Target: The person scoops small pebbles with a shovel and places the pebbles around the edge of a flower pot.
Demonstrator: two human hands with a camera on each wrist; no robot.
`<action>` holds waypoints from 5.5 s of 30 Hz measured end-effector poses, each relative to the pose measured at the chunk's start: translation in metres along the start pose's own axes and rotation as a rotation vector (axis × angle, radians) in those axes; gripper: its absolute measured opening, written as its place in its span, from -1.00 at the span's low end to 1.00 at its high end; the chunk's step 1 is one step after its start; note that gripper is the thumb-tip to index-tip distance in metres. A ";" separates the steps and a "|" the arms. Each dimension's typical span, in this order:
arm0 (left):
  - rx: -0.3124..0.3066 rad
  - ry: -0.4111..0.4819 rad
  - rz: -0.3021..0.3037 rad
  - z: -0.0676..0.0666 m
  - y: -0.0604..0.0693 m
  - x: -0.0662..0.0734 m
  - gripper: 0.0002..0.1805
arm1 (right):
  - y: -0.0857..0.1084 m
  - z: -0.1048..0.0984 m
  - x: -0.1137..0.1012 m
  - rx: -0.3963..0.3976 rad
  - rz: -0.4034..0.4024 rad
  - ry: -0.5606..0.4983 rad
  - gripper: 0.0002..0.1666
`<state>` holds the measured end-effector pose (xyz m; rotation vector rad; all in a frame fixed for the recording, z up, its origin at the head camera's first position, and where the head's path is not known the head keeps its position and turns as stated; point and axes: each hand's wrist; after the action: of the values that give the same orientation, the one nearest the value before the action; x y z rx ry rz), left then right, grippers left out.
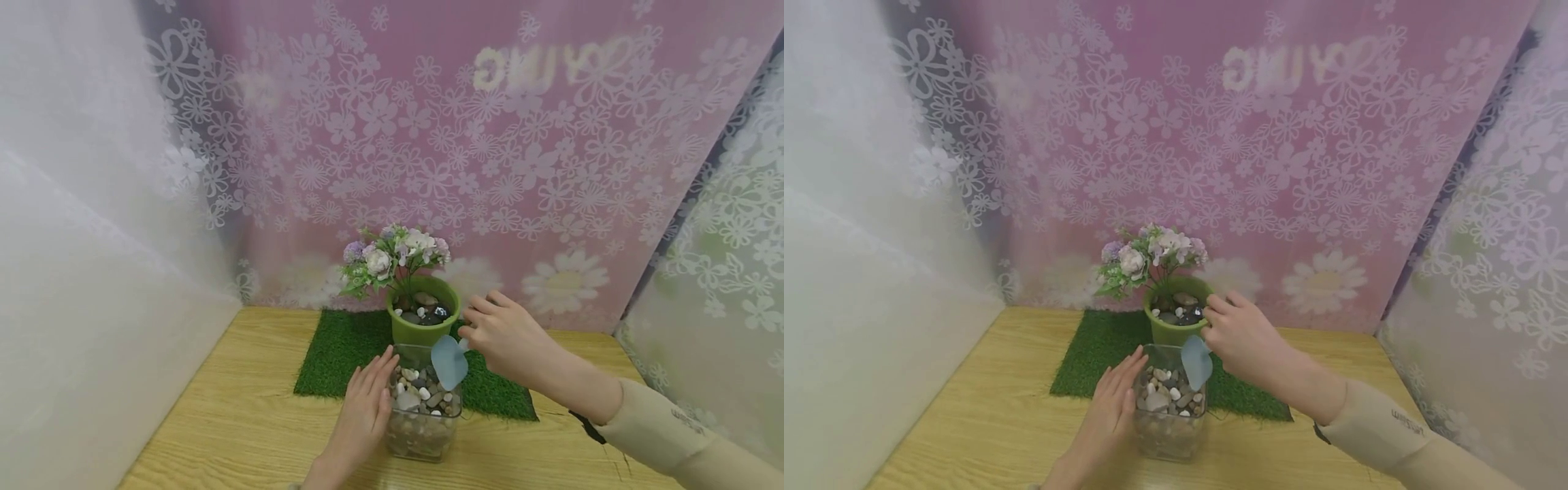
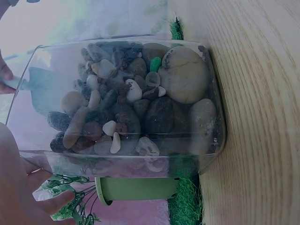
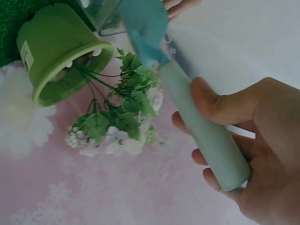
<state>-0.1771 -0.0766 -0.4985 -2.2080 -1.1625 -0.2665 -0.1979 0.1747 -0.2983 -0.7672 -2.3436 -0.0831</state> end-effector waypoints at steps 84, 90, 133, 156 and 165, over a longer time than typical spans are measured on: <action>-0.007 0.036 0.006 0.004 0.000 -0.003 -0.42 | 0.015 0.094 -0.053 0.265 0.295 -0.597 -0.76; 0.004 0.030 -0.001 0.004 0.001 -0.005 -0.44 | 0.013 0.096 -0.050 0.268 0.264 -0.602 -0.76; -0.007 0.038 -0.004 0.003 0.000 -0.005 -0.43 | 0.063 0.107 -0.051 0.268 0.538 -0.892 -0.71; 0.008 0.025 0.010 0.002 0.000 -0.001 -0.42 | 0.045 0.140 0.020 0.250 0.664 -0.791 -0.78; 0.010 0.025 0.010 0.001 0.000 -0.001 -0.43 | 0.019 0.168 0.051 0.192 0.656 -0.768 -0.80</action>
<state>-0.1775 -0.0763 -0.4997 -2.1950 -1.1373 -0.2826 -0.3151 0.2584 -0.4005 -1.6315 -2.5609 0.8385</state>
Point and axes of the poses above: each hand's wrist, its own y-axis away from the middle knuckle, its own z-axis out of the palm, x = y × z, and after that the axes turned 14 degrees about -x, right-handed
